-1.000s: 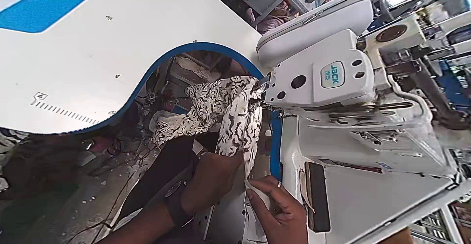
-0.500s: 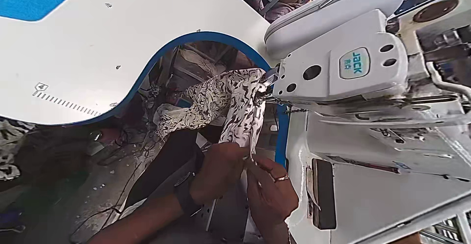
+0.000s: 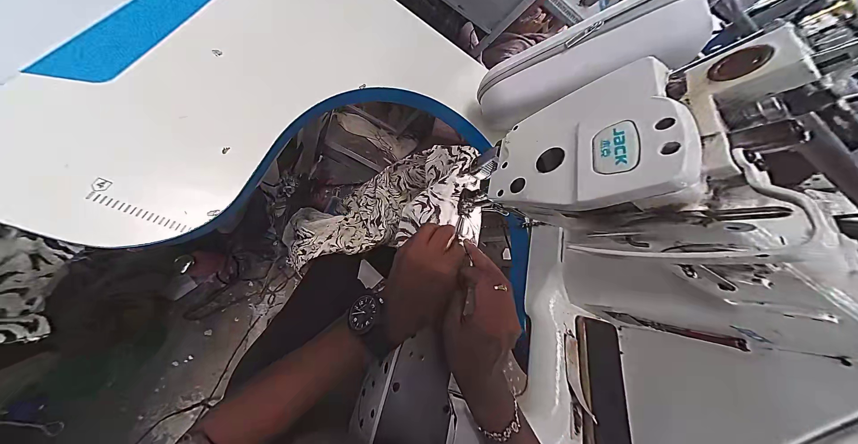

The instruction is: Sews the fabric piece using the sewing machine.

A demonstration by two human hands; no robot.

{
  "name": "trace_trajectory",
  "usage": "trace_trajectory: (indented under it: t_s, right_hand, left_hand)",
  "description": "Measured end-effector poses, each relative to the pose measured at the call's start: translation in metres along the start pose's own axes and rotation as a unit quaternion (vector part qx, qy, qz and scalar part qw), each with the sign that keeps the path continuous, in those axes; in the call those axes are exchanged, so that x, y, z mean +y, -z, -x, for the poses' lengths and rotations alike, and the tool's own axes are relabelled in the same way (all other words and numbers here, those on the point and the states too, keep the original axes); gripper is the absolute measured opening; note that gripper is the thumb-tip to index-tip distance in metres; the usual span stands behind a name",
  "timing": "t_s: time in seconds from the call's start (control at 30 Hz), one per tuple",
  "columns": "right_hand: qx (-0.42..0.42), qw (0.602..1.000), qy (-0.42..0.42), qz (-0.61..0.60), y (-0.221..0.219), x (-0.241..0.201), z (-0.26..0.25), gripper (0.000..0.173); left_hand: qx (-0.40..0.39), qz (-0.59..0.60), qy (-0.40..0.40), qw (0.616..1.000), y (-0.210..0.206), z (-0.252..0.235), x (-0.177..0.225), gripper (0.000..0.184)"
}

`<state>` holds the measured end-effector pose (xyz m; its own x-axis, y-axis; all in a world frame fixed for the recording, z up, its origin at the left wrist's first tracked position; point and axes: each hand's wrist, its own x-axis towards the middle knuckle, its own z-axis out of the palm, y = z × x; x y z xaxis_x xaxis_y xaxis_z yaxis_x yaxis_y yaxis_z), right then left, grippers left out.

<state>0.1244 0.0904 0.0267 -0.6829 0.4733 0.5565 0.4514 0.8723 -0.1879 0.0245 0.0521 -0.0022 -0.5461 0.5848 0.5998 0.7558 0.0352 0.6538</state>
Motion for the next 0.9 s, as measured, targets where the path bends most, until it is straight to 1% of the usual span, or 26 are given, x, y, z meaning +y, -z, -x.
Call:
trace_trajectory:
  t_s: [0.1,0.13,0.2,0.23,0.27,0.3,0.33,0.37,0.4,0.43,0.47,0.5,0.53,0.57,0.6,0.63,0.67,0.7,0.73,0.77,0.8,0.83,0.87,0.9]
  right_hand:
    - [-0.018,1.000,-0.012,-0.001,-0.003,0.002,0.002,0.023]
    - [-0.022,1.000,-0.011,-0.002,-0.002,0.001,0.004,0.023]
    - [-0.024,1.000,-0.009,-0.004,-0.002,-0.005,0.004,0.026]
    - [-0.029,0.999,-0.012,-0.005,-0.003,-0.010,0.007,0.026]
    - [-0.037,0.999,-0.008,0.003,-0.003,-0.012,0.009,0.025]
    - [-0.048,0.999,0.004,0.019,-0.004,-0.014,0.010,0.025]
    - [-0.055,0.998,0.015,0.038,-0.004,-0.016,0.011,0.026]
    - [-0.051,0.997,0.026,0.055,-0.005,-0.017,0.008,0.027]
    - [-0.042,0.997,0.030,0.059,-0.007,-0.018,0.008,0.027]
    - [-0.035,0.997,0.032,0.059,-0.007,-0.018,0.008,0.028]
    - [-0.031,0.997,0.032,0.060,-0.008,-0.017,0.007,0.028]
    - [-0.032,0.997,0.028,0.059,-0.009,-0.016,0.006,0.028]
    - [-0.034,0.997,0.025,0.060,-0.008,-0.016,0.007,0.027]
    - [-0.035,0.997,0.022,0.061,-0.007,-0.016,0.009,0.026]
    - [-0.031,0.997,0.022,0.061,-0.007,-0.015,0.010,0.025]
    - [-0.023,0.998,0.025,0.061,-0.009,-0.014,0.008,0.026]
    - [-0.014,0.997,0.028,0.064,-0.011,-0.014,0.008,0.026]
    - [-0.005,0.998,0.030,0.063,-0.013,-0.013,0.008,0.026]
    - [0.004,0.998,0.029,0.051,-0.016,-0.014,0.006,0.026]
    - [0.007,0.999,0.020,0.026,-0.014,-0.012,0.006,0.025]
    - [-0.010,1.000,-0.013,-0.022,-0.003,-0.011,0.011,0.025]
    - [-0.024,0.992,-0.072,-0.104,0.016,-0.013,0.018,0.026]
    - [-0.001,0.973,-0.129,-0.191,0.032,-0.018,0.017,0.035]
    - [0.039,0.948,-0.162,-0.270,0.044,-0.025,0.011,0.052]
  left_hand:
    - [-0.017,0.030,0.006,0.999,0.004,0.003,0.001,0.016]
    - [-0.028,0.060,0.011,0.998,0.017,0.003,0.004,0.017]
    - [-0.026,0.131,0.031,0.991,0.066,-0.014,0.014,0.025]
    - [-0.037,0.173,0.056,0.983,0.095,-0.026,0.015,0.031]
    - [-0.078,0.231,0.098,0.965,0.114,-0.039,0.009,0.039]
    - [-0.126,0.303,0.151,0.932,0.115,-0.051,-0.008,0.047]
    - [-0.172,0.379,0.217,0.883,0.095,-0.059,-0.030,0.052]
    - [-0.204,0.445,0.284,0.824,0.060,-0.066,-0.054,0.055]
    - [-0.218,0.488,0.334,0.776,0.019,-0.075,-0.075,0.057]
    - [-0.219,0.489,0.367,0.760,-0.020,-0.091,-0.086,0.054]
    - [-0.219,0.474,0.371,0.768,-0.045,-0.114,-0.092,0.047]
    - [-0.221,0.466,0.363,0.776,-0.058,-0.140,-0.094,0.037]
    - [-0.220,0.429,0.356,0.801,-0.070,-0.162,-0.093,0.025]
    - [-0.230,0.385,0.355,0.820,-0.082,-0.174,-0.093,0.018]
    - [-0.244,0.353,0.362,0.828,-0.086,-0.174,-0.090,0.018]
    - [-0.245,0.349,0.375,0.823,-0.086,-0.166,-0.091,0.025]
    - [-0.227,0.358,0.403,0.811,-0.092,-0.148,-0.095,0.031]
    - [-0.194,0.370,0.436,0.797,-0.098,-0.124,-0.099,0.032]
    - [-0.146,0.373,0.462,0.791,-0.094,-0.108,-0.101,0.029]
    - [-0.093,0.369,0.474,0.794,-0.085,-0.098,-0.102,0.025]
    - [-0.050,0.367,0.462,0.806,-0.066,-0.085,-0.096,0.024]
    - [-0.013,0.394,0.419,0.818,-0.033,-0.073,-0.080,0.022]
    - [0.010,0.426,0.337,0.840,0.012,-0.070,-0.053,0.018]
    - [0.010,0.455,0.217,0.864,0.058,-0.066,-0.015,0.016]
